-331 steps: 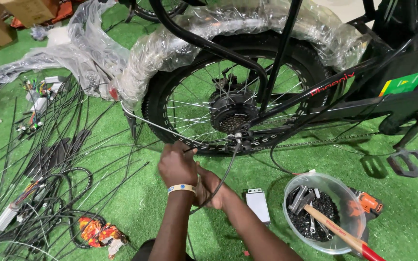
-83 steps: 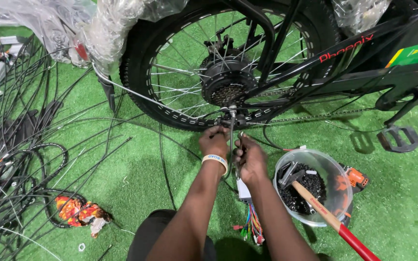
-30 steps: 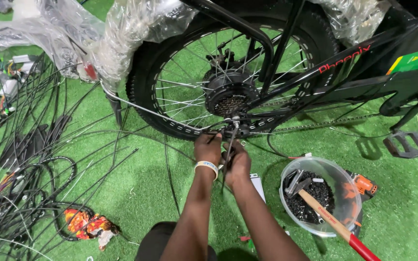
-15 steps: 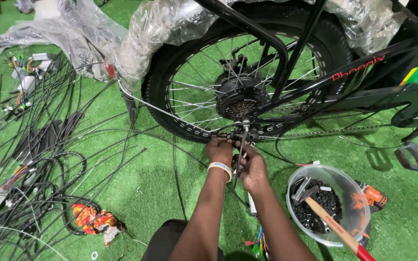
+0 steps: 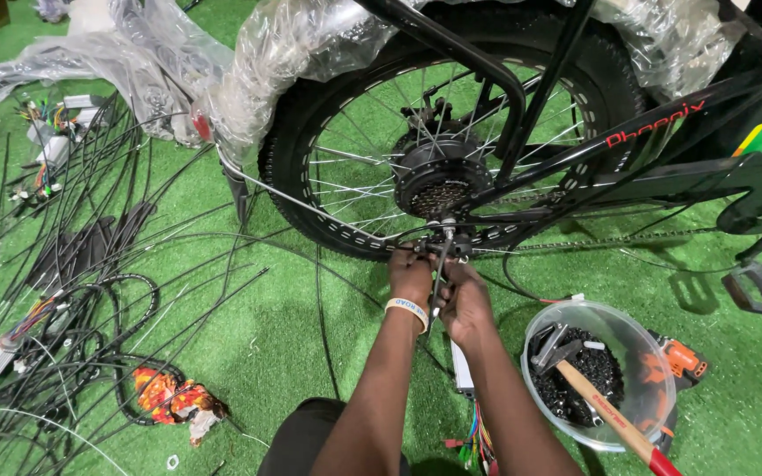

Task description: The person attaches a silver mudguard to the front wheel of a black electric bicycle using a wrench. They then move to the rear wheel and tighten the axle nuts with the same tool.

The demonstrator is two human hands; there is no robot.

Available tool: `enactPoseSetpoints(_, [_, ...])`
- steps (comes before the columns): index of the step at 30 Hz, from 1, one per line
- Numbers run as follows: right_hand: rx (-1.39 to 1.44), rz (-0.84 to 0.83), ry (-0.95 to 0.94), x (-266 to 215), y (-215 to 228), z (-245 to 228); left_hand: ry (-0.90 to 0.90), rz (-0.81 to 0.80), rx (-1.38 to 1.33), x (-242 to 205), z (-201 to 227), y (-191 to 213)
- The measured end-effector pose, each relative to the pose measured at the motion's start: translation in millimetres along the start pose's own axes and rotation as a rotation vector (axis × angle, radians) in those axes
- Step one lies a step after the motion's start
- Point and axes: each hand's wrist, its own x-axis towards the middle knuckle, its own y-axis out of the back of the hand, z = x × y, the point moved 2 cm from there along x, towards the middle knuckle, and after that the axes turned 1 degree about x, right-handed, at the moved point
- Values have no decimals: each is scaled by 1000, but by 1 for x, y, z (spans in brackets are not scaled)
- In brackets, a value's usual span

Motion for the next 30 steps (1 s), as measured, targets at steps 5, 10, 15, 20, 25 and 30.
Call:
enactPoseSetpoints(5, [-36,-1,14,-3,-2,-6,26,-40,-65,33,-33,-4])
enactPoseSetpoints(10, [-8,14,0,-6,-6,-8,24,6,-78,26,-27,-5])
enactPoseSetpoints(15, [-13,13,-2,-4,-2,-7,-10,40,-47,39,-40,-5])
enactPoseSetpoints(20, [-61,3,44,-2,4,-7,2,31,-46,64,-64,-9])
enactPoseSetpoints(25, [10,62,-5,-16,1,-23,-72,34,-150,42,-56,-3])
enactPoseSetpoints(30, [-9,89,37,1,15,-29,-80,43,-207,29,-39,-7])
